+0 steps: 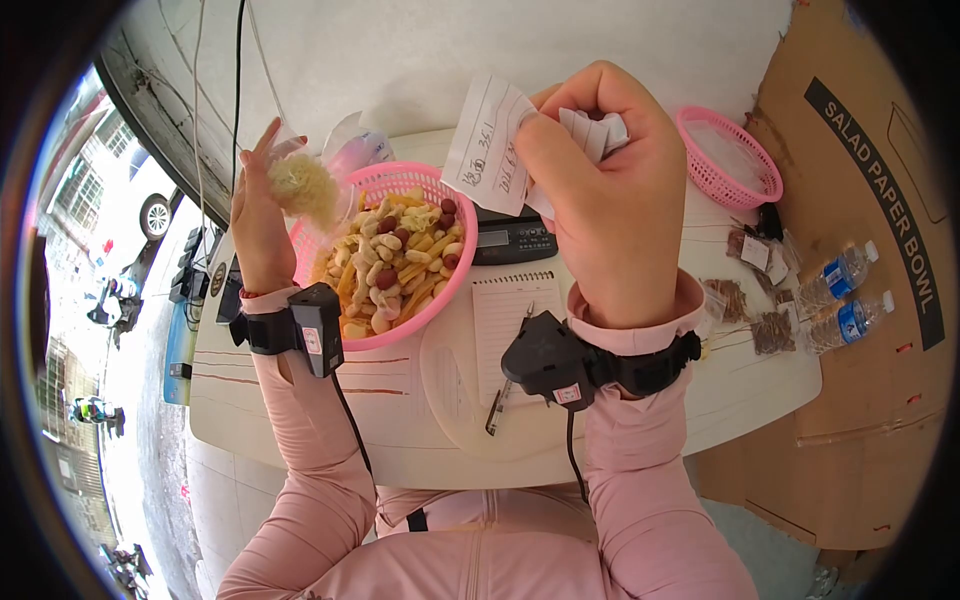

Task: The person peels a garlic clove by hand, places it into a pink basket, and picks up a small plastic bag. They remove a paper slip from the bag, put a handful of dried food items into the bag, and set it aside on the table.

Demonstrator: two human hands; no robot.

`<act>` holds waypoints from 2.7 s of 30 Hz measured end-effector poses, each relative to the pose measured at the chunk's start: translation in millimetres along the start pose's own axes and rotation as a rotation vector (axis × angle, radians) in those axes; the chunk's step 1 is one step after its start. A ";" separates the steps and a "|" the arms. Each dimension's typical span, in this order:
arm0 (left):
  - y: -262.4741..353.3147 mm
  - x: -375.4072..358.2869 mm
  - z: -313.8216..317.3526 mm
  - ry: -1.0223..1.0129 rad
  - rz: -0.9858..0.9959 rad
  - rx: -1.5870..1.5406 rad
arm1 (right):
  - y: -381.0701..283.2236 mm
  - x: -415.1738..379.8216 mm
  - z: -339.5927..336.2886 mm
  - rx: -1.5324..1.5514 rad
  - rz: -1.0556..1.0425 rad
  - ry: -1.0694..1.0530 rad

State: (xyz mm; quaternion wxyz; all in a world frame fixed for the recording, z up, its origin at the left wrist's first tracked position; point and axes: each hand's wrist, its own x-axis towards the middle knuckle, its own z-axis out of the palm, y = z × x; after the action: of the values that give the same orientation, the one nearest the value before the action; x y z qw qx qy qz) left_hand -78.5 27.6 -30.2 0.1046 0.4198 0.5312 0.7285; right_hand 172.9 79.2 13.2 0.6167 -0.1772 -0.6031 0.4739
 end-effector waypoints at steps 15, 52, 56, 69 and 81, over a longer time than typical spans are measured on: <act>0.9 -2.0 0.8 -0.050 -0.110 -0.195 | 0.4 0.9 0.1 0.023 -0.006 0.009; -2.4 -0.4 4.8 0.067 0.015 -0.187 | 13.6 4.2 0.0 0.068 -0.041 -0.039; 4.5 -3.5 6.4 0.137 -0.003 -0.356 | 27.9 3.2 14.7 -0.068 0.169 -0.212; 9.6 -9.8 20.0 -0.001 -0.251 -0.553 | 87.6 -9.8 46.4 0.088 0.328 -0.382; 17.7 -24.9 40.5 0.223 -0.264 -0.755 | 81.7 -21.4 55.7 0.509 0.835 -0.396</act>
State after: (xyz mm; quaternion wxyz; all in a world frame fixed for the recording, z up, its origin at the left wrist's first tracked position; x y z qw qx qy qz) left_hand -28.5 33.2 -24.1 0.2854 0.1986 0.2841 0.8935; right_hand 95.6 82.3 -52.0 0.2732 -0.1538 -0.4520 0.8351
